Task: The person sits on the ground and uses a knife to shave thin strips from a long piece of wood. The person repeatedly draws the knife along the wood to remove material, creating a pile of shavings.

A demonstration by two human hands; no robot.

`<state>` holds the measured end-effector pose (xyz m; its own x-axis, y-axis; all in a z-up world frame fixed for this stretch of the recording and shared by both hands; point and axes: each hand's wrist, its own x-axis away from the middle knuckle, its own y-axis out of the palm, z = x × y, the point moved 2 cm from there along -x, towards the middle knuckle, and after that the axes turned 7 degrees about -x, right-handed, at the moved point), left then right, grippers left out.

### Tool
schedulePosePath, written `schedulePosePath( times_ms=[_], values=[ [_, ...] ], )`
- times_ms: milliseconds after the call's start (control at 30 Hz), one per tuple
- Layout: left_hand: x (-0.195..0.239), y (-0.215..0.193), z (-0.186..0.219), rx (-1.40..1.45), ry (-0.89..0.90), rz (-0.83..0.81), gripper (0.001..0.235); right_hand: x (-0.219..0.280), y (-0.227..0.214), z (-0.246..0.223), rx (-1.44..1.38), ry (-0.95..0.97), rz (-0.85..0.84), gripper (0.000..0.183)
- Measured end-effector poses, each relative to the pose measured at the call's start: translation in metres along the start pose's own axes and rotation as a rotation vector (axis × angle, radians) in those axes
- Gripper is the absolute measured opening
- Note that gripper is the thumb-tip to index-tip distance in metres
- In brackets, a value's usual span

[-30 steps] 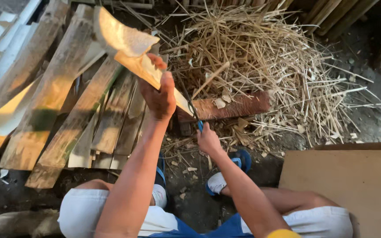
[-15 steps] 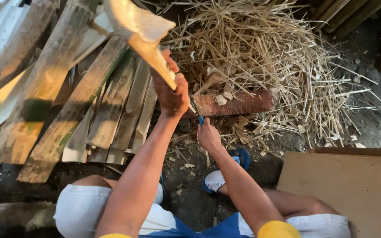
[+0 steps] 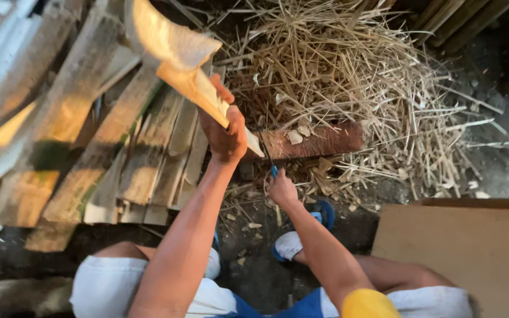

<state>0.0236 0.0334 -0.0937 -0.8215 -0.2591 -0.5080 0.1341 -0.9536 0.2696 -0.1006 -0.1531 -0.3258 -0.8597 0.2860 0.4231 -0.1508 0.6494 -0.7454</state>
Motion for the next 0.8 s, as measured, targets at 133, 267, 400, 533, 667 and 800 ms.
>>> schedulePosePath(
  times_ms=[133, 267, 400, 533, 667, 800],
  values=[
    [0.001, -0.005, 0.022, -0.046, 0.056, -0.022, 0.075, 0.003, 0.028, 0.046, -0.127, -0.084, 0.098, 0.043],
    [-0.021, -0.009, 0.056, -0.129, 0.144, -0.206, 0.068, 0.025, 0.011, 0.052, -0.302, -0.029, 0.107, 0.039],
    [-0.04, -0.011, 0.068, 0.108, -0.165, -0.256, 0.051, 0.07, -0.057, -0.004, -0.304, -0.065, 0.166, 0.033],
    [-0.038, -0.011, 0.063, 0.061, -0.128, -0.176, 0.029, 0.14, -0.145, -0.093, -0.451, -0.225, 0.06, 0.03],
    [-0.029, -0.013, 0.048, 0.0, -0.187, -0.198, 0.016, 0.185, -0.176, -0.141, -0.482, -0.389, 0.113, 0.037],
    [-0.025, -0.012, 0.049, 0.061, -0.118, -0.185, 0.017, 0.17, -0.166, -0.144, -0.38, -0.305, 0.147, 0.026]
  ],
)
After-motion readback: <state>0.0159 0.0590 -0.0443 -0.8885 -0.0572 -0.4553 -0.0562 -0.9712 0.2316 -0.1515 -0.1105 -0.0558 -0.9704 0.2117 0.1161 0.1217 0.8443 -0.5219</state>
